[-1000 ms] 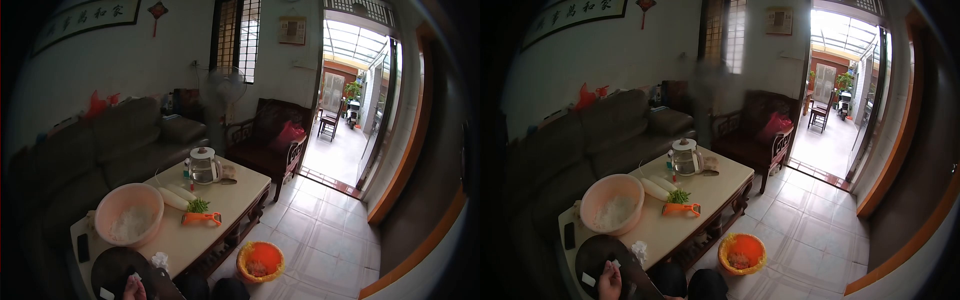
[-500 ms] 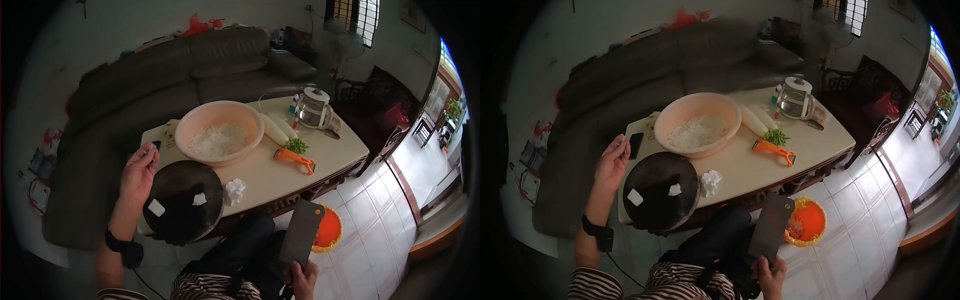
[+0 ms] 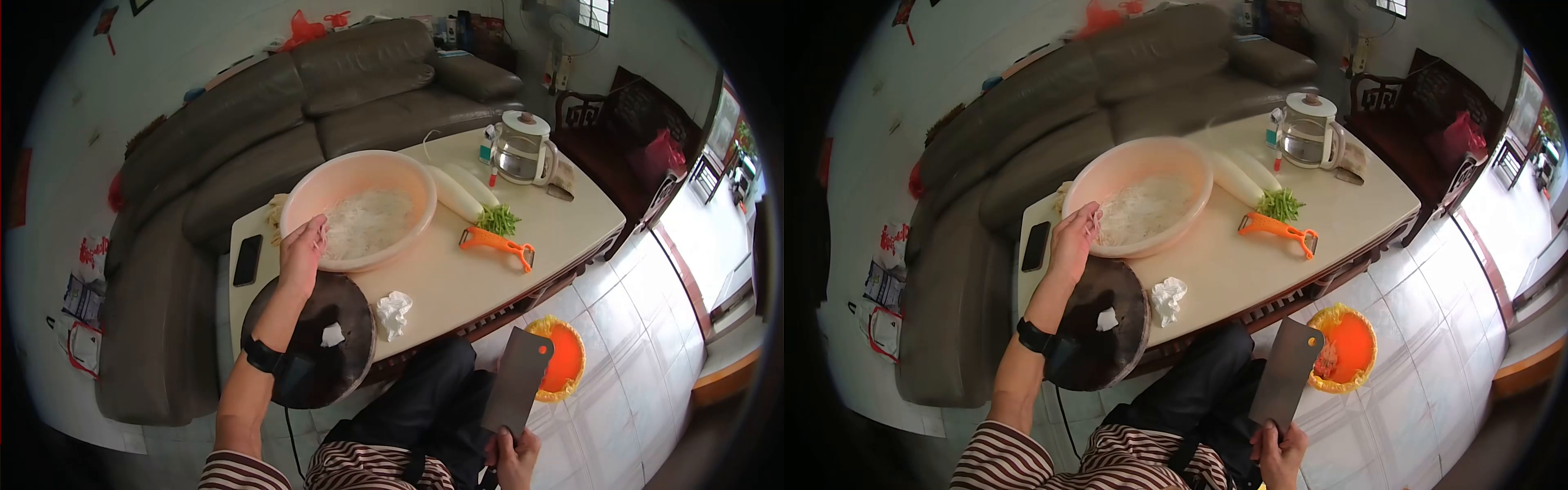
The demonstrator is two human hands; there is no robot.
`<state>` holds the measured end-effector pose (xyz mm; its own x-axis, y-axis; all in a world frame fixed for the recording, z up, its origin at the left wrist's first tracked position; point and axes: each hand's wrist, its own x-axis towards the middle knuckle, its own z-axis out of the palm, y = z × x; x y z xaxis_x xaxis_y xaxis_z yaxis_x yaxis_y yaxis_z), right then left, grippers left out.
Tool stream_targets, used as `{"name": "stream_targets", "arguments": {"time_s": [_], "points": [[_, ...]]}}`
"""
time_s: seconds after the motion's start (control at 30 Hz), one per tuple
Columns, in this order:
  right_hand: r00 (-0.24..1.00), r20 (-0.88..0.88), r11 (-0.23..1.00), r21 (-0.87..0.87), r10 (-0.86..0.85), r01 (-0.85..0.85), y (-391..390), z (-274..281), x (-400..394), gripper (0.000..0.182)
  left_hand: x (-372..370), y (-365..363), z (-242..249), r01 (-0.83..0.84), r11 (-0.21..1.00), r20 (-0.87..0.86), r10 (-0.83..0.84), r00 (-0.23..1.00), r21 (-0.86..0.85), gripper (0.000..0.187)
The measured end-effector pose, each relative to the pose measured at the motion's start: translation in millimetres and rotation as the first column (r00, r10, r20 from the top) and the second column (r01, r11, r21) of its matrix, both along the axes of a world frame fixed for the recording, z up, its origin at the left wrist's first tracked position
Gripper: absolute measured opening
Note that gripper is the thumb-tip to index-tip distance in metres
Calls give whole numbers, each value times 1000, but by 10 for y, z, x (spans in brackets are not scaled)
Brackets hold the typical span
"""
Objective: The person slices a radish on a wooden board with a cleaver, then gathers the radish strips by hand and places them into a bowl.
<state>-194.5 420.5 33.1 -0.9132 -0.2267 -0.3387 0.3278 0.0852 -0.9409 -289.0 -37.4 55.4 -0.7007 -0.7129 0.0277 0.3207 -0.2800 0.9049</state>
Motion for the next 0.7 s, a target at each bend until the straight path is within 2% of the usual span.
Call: {"name": "stream_targets", "arguments": {"time_s": [0.03,0.07,0.1,0.17,0.2,0.23,0.3,0.33,0.37,0.43,0.57,0.63,0.67,0.7], "points": [[1000,-12,1000,1,-2,2,-15,-4,-11,31,-81,-15,-57,41,946,166,14,986,-321,31],[1000,-3,1000,0,-14,14,-29,-20,-16,31,-147,-34,-127,131,791,312,80,947,-598,32],[1000,-1,1000,9,-22,22,-39,-39,-15,31,-173,-52,-214,143,790,322,72,944,-596,32],[999,6,999,15,-34,34,-61,-52,-36,31,-227,-141,-398,455,421,533,84,842,-785,34],[999,-3,999,17,-41,41,-69,-37,-48,31,-270,-227,-479,367,412,443,104,890,-834,33],[999,-12,999,21,-47,47,-72,-33,-52,31,-279,-219,-428,378,409,452,98,887,-831,33],[998,22,998,4,-67,67,-62,-52,-64,30,-243,-199,-330,257,808,458,17,889,-530,32],[996,46,996,-17,-83,84,-63,-60,-73,30,-236,-158,-321,211,882,418,-17,908,-422,30],[996,51,997,-18,-79,80,-73,-55,-84,30,-228,-177,-335,210,882,422,-13,906,-422,30],[989,85,993,-2,-121,122,-85,-35,-95,30,-202,-213,-361,169,918,324,-48,945,-360,25],[997,59,996,69,-56,52,-75,-34,-104,29,-238,-144,-355,163,906,360,-13,933,-390,20],[999,34,998,54,-40,38,-97,21,-105,28,-271,-69,-347,218,801,469,87,879,-558,19],[998,48,998,61,-30,27,-88,-7,-101,28,-284,-67,-389,218,806,482,93,871,-550,19],[999,39,996,85,-16,13,-80,-68,-97,27,-298,-94,-450,236,658,434,154,888,-716,23]]}}
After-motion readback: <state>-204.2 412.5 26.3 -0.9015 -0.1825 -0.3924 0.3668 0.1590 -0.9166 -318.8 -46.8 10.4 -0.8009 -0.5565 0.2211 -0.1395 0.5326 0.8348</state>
